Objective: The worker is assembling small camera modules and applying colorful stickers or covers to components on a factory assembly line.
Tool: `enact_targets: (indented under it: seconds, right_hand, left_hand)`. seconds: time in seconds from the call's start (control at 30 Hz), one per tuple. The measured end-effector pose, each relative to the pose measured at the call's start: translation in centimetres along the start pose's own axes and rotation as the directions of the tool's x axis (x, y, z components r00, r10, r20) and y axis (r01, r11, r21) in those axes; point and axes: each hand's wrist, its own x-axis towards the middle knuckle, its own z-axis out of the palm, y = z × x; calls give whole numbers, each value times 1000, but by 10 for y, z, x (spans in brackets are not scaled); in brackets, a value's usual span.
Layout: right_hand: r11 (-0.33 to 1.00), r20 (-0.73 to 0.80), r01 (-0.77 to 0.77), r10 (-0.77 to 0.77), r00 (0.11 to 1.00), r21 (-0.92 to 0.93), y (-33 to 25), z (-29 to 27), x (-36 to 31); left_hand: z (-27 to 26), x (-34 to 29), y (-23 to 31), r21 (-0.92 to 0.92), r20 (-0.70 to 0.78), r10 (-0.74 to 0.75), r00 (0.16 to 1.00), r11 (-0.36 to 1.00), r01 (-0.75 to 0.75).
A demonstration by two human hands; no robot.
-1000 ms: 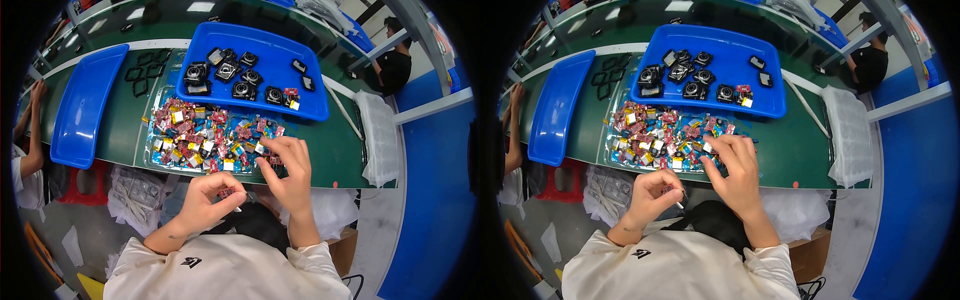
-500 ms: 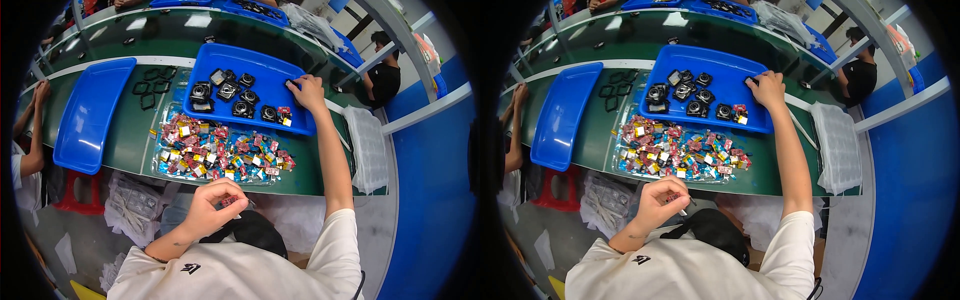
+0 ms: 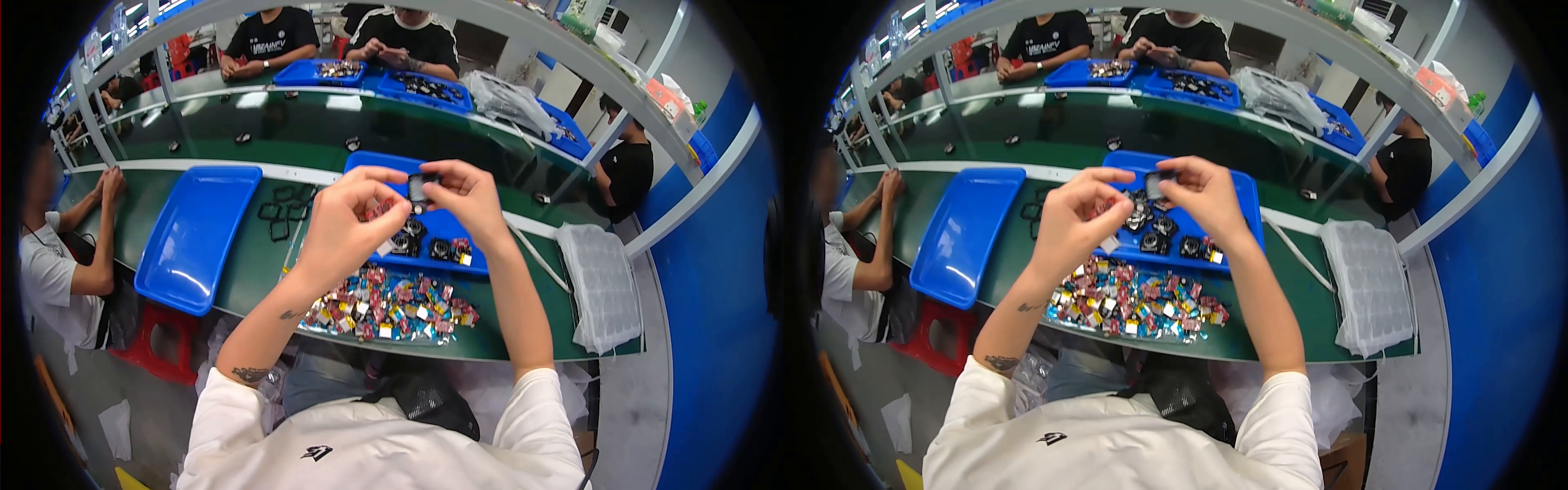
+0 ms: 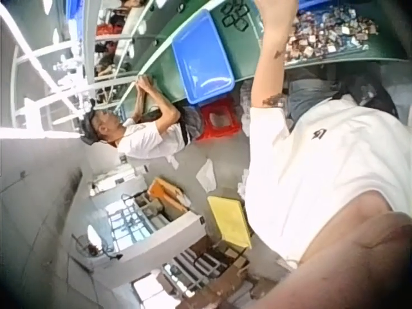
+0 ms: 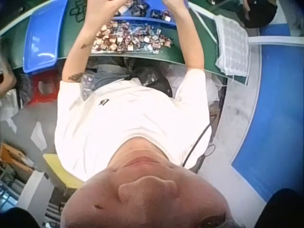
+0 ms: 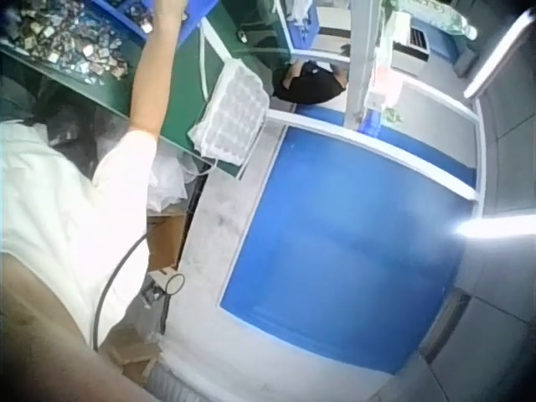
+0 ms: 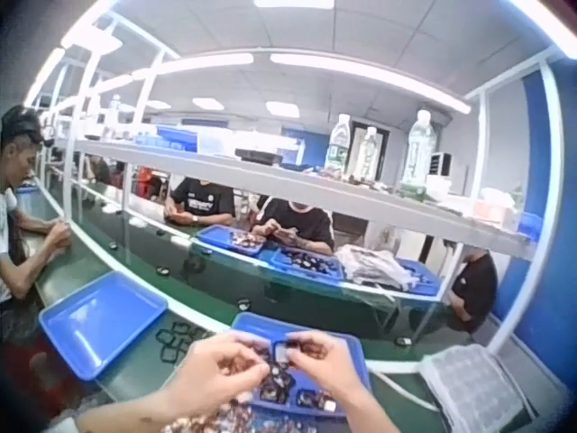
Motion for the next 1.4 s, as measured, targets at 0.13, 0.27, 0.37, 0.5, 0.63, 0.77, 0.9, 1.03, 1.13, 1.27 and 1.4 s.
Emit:
enact_targets:
  seconds: [0.13, 0.27, 0.37, 0.5, 0.63, 0.77, 0.9, 1.03, 1.13, 1.27, 1.4]
  right_hand:
    - [995, 22, 94, -95, 995, 35, -27, 16, 2]
    - [990, -58, 119, -115, 992, 70, -34, 15, 1]
    - [986, -154, 165, -166, 974, -24, -25, 10, 7]
    - [974, -162, 180, -202, 966, -140, -25, 6, 8]
    - [965, -178, 220, -243, 954, -141, -20, 8, 10]
    - [953, -192, 247, -279, 941, -176, -19, 14, 12]
    - [930, -238, 298, -346, 908, -215, -9, 13, 14]
    - [933, -296, 291, -346, 891, -214, -11, 16, 13]
    - [920, -318, 326, -382, 868, -217, -10, 12, 12]
    - [938, -341, 307, -345, 874, -162, -18, 8, 11]
    - [955, -364, 295, -284, 887, -27, -25, 2, 11]
  left_hand:
    - [4, 41, 2, 135, -101, 43, 994, 990, -29]
    - [13, 56, -9, 157, -111, 73, 991, 986, -55]
    - [21, 68, -17, 91, -70, 47, 996, 995, -40]
    - [24, 74, -30, -10, -28, -24, 999, 1000, 24]
    - [22, 74, -34, -61, -30, -11, 1000, 998, 9]
    - [20, 74, -38, -122, -43, 8, 999, 992, -13]
    - [24, 74, -43, -111, -42, -7, 999, 994, 3]
    - [27, 71, -40, -89, -54, 31, 998, 995, -36]
    - [28, 70, -35, -61, -26, 57, 998, 996, -59]
    - [26, 67, -30, -170, -17, 9, 1000, 985, -12]
    - [23, 69, -28, -164, -10, 56, 998, 985, -57]
